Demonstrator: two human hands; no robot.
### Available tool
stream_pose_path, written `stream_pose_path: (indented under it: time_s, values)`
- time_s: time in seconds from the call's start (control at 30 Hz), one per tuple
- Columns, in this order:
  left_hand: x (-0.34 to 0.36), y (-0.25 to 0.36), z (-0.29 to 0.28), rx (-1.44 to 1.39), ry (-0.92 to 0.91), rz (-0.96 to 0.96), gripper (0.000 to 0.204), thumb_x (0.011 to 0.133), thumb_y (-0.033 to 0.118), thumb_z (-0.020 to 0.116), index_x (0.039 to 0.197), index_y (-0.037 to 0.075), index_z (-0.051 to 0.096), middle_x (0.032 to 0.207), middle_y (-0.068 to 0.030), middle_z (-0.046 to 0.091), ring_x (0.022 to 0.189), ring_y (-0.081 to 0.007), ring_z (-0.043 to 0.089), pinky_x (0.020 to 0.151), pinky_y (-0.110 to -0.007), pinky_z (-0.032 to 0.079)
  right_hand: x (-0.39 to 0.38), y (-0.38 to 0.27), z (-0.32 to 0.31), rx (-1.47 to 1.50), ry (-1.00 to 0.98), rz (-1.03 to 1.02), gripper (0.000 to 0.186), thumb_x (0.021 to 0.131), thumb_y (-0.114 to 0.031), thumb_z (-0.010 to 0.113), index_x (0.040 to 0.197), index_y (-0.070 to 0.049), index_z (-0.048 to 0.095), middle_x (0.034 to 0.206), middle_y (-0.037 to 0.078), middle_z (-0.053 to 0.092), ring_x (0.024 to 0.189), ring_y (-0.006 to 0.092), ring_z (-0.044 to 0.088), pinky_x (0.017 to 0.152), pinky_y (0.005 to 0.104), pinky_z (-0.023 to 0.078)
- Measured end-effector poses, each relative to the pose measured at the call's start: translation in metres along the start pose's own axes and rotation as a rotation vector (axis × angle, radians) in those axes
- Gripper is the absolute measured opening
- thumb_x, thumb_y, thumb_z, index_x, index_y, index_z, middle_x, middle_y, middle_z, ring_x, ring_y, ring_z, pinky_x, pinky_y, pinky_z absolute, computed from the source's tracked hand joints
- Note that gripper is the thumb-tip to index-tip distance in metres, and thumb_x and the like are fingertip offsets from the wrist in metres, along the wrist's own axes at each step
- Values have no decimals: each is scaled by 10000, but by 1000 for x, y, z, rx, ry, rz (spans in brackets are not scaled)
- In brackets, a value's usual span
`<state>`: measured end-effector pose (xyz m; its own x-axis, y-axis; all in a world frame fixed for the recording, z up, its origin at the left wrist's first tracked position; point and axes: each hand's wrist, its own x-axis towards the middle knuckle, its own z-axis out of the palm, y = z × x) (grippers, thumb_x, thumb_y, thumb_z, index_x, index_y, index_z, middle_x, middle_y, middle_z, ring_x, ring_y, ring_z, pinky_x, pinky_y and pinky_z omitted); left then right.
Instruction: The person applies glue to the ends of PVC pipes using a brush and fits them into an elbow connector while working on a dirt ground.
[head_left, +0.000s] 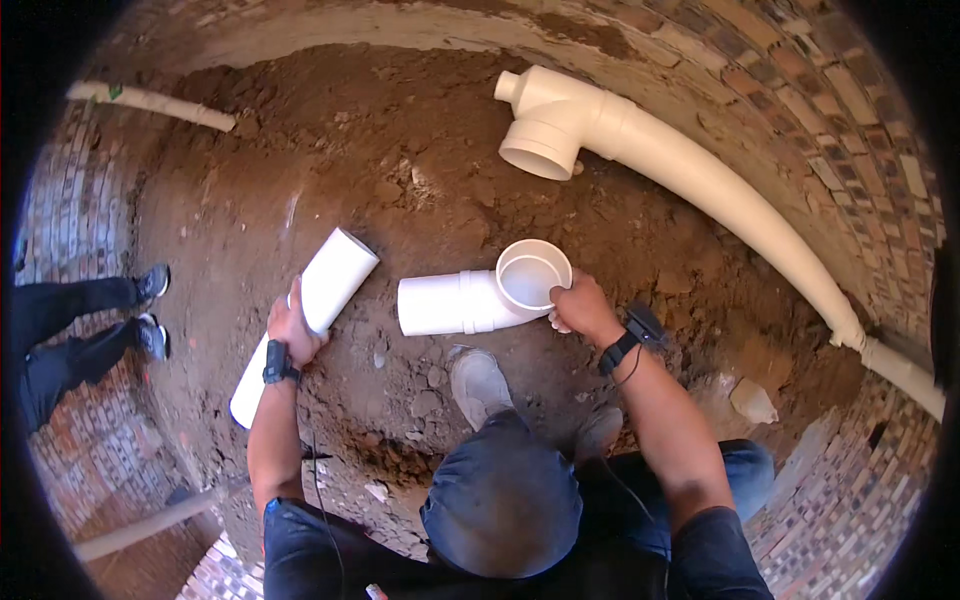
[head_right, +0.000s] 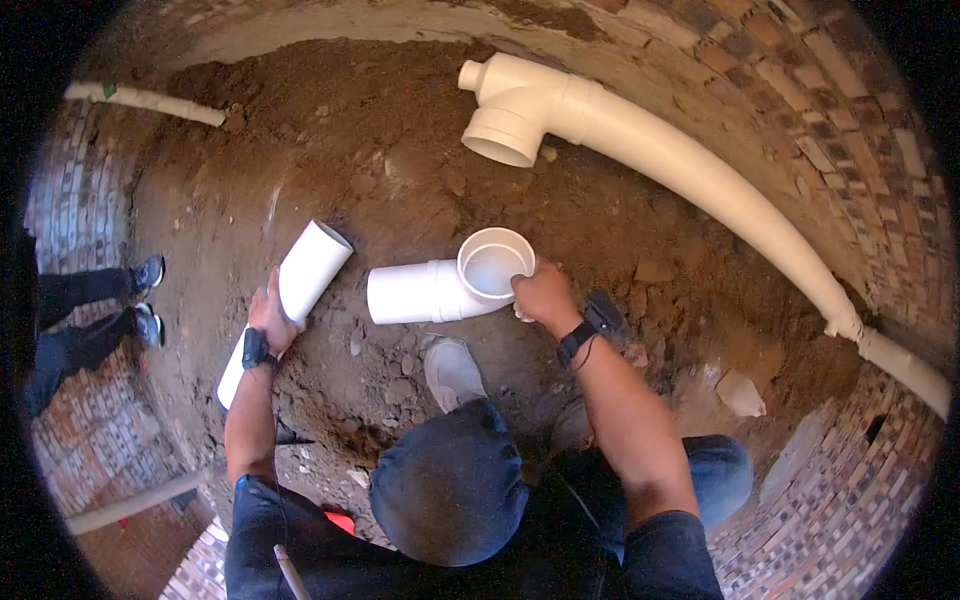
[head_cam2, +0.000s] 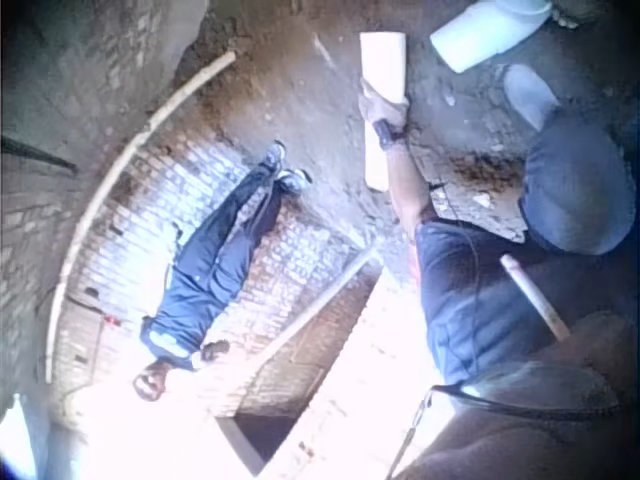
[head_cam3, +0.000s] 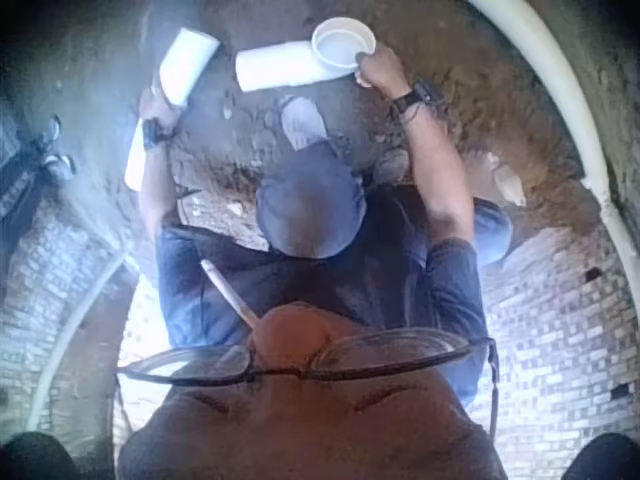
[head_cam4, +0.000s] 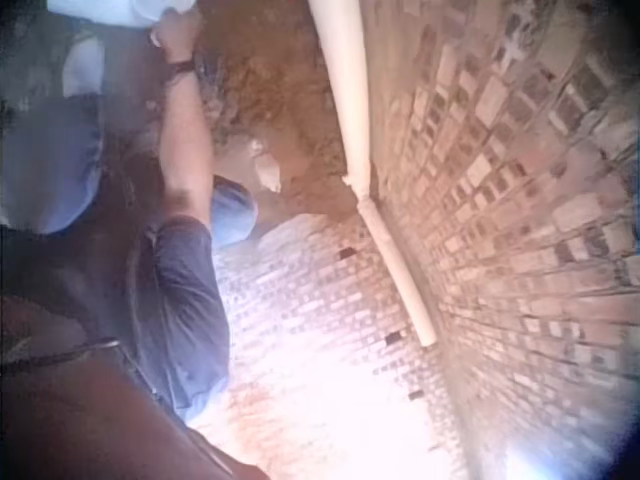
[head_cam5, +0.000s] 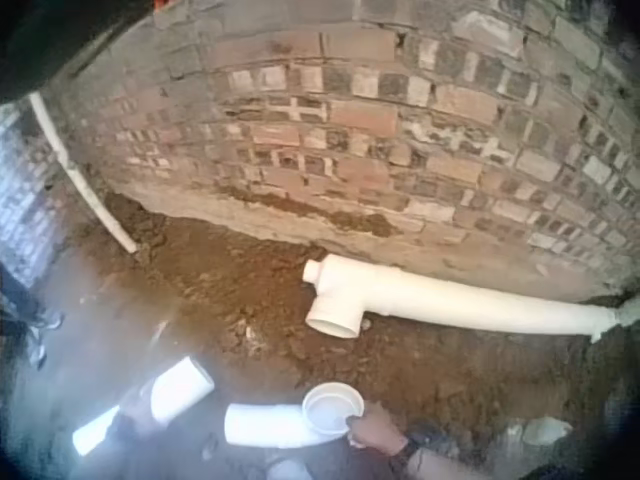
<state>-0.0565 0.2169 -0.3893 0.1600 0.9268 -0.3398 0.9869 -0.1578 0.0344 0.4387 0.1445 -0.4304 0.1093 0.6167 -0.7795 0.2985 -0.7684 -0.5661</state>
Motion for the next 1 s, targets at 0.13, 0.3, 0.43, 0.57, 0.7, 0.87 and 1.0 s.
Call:
stream_pose_path:
  time_s: [0.13,0.3,0.43,0.57,0.7,0.87,1.0]
  values:
    - [3,3,-14,-137,52,132,1129,535,160,896,1497,3,325,1208,-255,602,1094,-446,586,983,-474,479,-25,31,8,49,96,-45,465,824,-187,603,1257,-20,593,1126,291,665,1067,455,639,932,497,507]
    - [-8,37,-51,-250,81,189,1103,545,155,885,1483,-27,333,1328,-259,563,1226,-424,555,1052,-445,458,-23,47,0,38,269,-275,462,831,-132,568,1264,28,572,1059,307,676,1018,457,656,910,493,515]
    - [-29,78,-79,-298,86,264,1146,550,206,890,1500,-35,296,1401,-248,517,1304,-383,518,1099,-414,428,-17,24,-32,191,193,-95,414,827,-122,547,1197,55,599,976,305,689,912,430,694,849,489,540]
    - [-48,121,-80,-449,-134,285,1197,543,263,910,1512,-24,268,1399,-247,524,1281,-384,542,1091,-414,440,-1,35,-35,47,353,-71,352,818,-164,541,1053,73,651,902,277,701,797,373,722,766,453,567]
    - [-61,172,-73,-468,-247,373,1206,570,318,906,1523,-3,239,1372,-253,541,1258,-399,560,1072,-426,455,14,73,-41,177,245,57,422,821,-237,586,1099,75,639,993,307,689,946,418,694,848,483,542]
    - [-79,198,-60,-450,-380,423,1216,555,345,904,1516,-10,248,1363,-259,544,1245,-406,566,1060,-437,458,-3,75,-46,71,346,-83,472,821,-281,626,1162,44,632,1079,299,679,1041,419,667,904,485,524]
    - [-78,225,-60,-513,-451,460,1214,550,339,903,1515,-11,254,1368,-254,542,1262,-403,552,1074,-438,444,-13,84,-50,-198,568,-201,428,876,-191,612,1250,18,600,966,211,713,823,288,716,724,390,568]
